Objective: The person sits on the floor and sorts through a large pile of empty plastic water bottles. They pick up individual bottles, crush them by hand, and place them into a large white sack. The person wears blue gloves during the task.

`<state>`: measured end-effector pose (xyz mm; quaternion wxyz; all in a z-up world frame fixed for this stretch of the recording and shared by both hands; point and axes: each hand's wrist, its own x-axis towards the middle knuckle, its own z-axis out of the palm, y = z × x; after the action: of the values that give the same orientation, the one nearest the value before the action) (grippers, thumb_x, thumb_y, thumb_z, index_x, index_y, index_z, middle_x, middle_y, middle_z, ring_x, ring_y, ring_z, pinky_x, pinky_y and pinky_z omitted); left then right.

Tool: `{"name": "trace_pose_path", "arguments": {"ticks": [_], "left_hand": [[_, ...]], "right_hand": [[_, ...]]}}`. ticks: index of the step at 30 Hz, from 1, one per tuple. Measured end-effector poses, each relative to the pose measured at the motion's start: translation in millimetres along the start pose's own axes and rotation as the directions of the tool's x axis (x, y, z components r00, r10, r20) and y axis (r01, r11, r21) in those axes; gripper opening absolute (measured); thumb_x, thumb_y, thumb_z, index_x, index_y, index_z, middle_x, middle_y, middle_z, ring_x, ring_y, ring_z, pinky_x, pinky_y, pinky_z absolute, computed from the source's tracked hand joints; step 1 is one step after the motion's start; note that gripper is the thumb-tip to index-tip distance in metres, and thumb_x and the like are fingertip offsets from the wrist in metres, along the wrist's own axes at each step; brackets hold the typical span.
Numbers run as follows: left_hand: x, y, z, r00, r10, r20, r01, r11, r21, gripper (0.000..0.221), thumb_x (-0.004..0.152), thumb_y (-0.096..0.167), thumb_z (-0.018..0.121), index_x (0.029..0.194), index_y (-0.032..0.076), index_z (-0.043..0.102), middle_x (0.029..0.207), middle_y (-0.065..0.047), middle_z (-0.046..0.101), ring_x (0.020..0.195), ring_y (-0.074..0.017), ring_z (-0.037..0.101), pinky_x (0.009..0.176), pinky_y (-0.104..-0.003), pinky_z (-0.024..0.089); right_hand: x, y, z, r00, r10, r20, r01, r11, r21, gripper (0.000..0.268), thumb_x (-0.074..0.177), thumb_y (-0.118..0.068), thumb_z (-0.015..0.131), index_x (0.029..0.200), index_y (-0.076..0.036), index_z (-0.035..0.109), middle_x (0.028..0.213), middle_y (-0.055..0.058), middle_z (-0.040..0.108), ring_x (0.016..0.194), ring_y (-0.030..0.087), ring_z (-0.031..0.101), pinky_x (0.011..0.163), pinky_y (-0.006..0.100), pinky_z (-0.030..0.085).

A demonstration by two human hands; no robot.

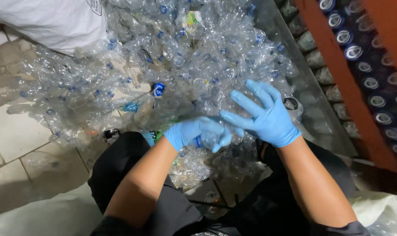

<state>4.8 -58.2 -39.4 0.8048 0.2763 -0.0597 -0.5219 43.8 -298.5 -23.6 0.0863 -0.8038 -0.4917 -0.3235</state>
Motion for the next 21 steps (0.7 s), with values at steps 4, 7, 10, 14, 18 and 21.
{"name": "trace_pose_path", "arguments": {"ticks": [4,7,10,14,18,21], "left_hand": [[10.2,-27.7,-15.3,0.992,-0.032,0.125,0.02,0.996,0.092,0.066,0.088,0.022,0.076,0.135,-0.012,0.047,0.085,-0.015,0.065,0.08,-0.0282,0.067,0.083,-0.044,0.058],[9.4,-24.0,-10.1,0.98,-0.155,-0.123,0.187,0.931,0.314,0.056,0.081,0.025,0.082,0.12,-0.009,0.061,0.079,-0.014,0.07,0.068,-0.0249,0.069,0.077,-0.04,0.057],[16.7,-28.7,-18.4,0.936,-0.113,-0.333,0.258,0.864,0.433,0.067,0.08,0.022,0.085,0.13,-0.01,0.053,0.084,-0.013,0.073,0.064,-0.0225,0.072,0.07,-0.038,0.056],[27.4,-26.4,-7.3,0.839,-0.016,-0.545,0.478,0.502,0.721,0.058,0.075,0.041,0.077,0.119,0.005,0.069,0.086,-0.008,0.074,0.084,-0.0216,0.074,0.075,-0.039,0.055],[32.0,-36.5,-7.3,0.772,0.028,-0.636,0.634,0.049,0.772,0.06,0.074,0.069,0.062,0.112,0.025,0.073,0.107,0.001,0.075,0.107,-0.0231,0.071,0.085,-0.042,0.054],[29.1,-22.9,9.2,0.781,0.126,-0.612,0.622,-0.073,0.779,0.048,0.079,0.06,0.061,0.109,0.023,0.064,0.097,-0.004,0.076,0.098,-0.0269,0.073,0.08,-0.043,0.054]], "right_hand": [[-13.7,-21.6,11.0,0.997,0.076,0.035,-0.073,0.995,-0.067,0.043,0.095,-0.042,0.071,0.135,-0.04,0.053,0.145,-0.003,0.051,0.12,0.03,0.046,0.086,0.044,0.043],[-9.5,-28.0,8.6,0.975,0.07,0.209,-0.06,0.997,-0.057,0.023,0.091,-0.027,0.069,0.111,-0.029,0.059,0.131,-0.003,0.059,0.095,0.026,0.053,0.069,0.041,0.045],[-14.2,-34.3,19.2,0.868,0.129,0.48,-0.106,0.992,-0.075,0.012,0.087,-0.021,0.067,0.098,-0.025,0.063,0.114,0.0,0.07,0.072,0.027,0.057,0.059,0.041,0.044],[-39.5,-47.7,49.6,0.862,0.176,0.475,-0.09,0.976,-0.199,0.009,0.087,-0.003,0.066,0.087,-0.012,0.064,0.073,0.005,0.058,0.058,0.026,0.05,0.048,0.038,0.037],[-63.7,-60.2,66.8,0.757,0.231,0.611,-0.175,0.973,-0.151,0.003,0.077,-0.002,0.068,0.078,-0.003,0.067,0.055,0.009,0.056,0.053,0.03,0.057,0.042,0.039,0.04],[-68.9,-70.1,71.2,0.681,0.238,0.692,-0.285,0.957,-0.048,0.006,0.073,-0.006,0.067,0.069,-0.005,0.062,0.054,0.011,0.056,0.052,0.035,0.06,0.046,0.045,0.044]]}}
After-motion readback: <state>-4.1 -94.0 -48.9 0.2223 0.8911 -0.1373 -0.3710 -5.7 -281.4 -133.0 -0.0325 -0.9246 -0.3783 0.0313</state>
